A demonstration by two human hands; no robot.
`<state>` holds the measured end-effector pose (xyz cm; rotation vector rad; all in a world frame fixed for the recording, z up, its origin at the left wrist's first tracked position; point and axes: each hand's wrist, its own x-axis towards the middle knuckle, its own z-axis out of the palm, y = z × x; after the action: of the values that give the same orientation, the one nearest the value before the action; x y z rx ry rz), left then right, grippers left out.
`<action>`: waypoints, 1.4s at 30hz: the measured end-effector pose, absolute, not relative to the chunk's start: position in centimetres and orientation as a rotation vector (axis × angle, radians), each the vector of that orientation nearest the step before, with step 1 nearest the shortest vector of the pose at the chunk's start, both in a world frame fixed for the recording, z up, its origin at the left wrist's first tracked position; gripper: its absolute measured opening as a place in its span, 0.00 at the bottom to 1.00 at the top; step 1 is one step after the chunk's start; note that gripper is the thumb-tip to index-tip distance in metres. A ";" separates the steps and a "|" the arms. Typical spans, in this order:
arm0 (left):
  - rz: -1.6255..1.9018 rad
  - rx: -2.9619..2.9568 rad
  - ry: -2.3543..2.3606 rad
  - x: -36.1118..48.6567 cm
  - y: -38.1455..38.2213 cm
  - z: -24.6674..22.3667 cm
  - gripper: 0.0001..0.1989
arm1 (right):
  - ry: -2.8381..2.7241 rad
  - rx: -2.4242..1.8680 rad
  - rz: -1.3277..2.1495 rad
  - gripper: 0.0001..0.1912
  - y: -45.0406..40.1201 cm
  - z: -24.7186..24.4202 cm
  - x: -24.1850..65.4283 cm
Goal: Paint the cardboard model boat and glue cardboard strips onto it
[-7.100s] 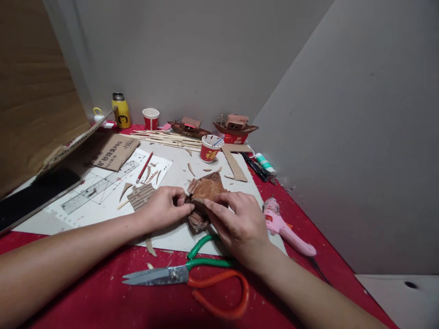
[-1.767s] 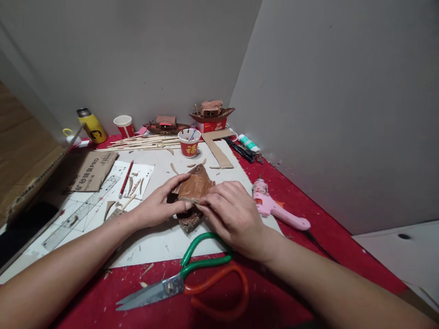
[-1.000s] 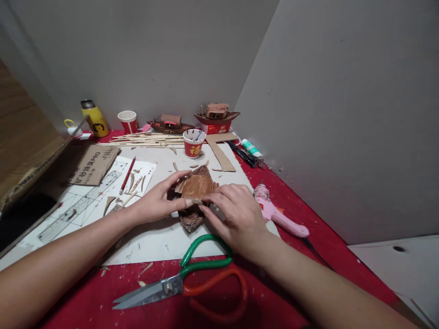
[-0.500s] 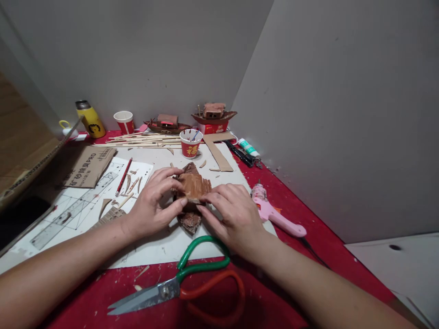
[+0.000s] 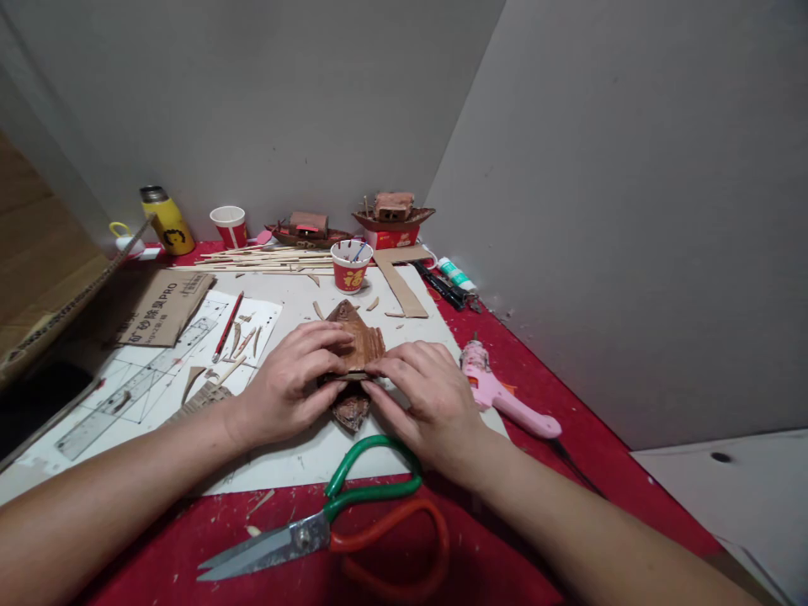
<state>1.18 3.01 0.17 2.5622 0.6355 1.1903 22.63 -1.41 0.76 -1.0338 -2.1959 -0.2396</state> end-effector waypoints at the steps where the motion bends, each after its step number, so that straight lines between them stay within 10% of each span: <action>1: 1.205 2.540 0.635 1.2 2.9 0.4 0.07 | -2.189 -1.033 -0.224 0.03 -1.4 0.8 22.7; 18: 0.938 1.733 0.807 2.1 -0.8 4.0 0.06 | -1.891 -0.899 0.599 0.02 -2.9 2.6 23.1; 42: 1.133 1.118 0.670 1.6 0.1 6.3 0.06 | -2.401 -0.947 0.620 0.07 -4.5 3.1 23.3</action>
<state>1.61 0.07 6.34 1.1183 0.6702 1.1327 23.32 -4.50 3.11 -0.9465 -2.4013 0.6202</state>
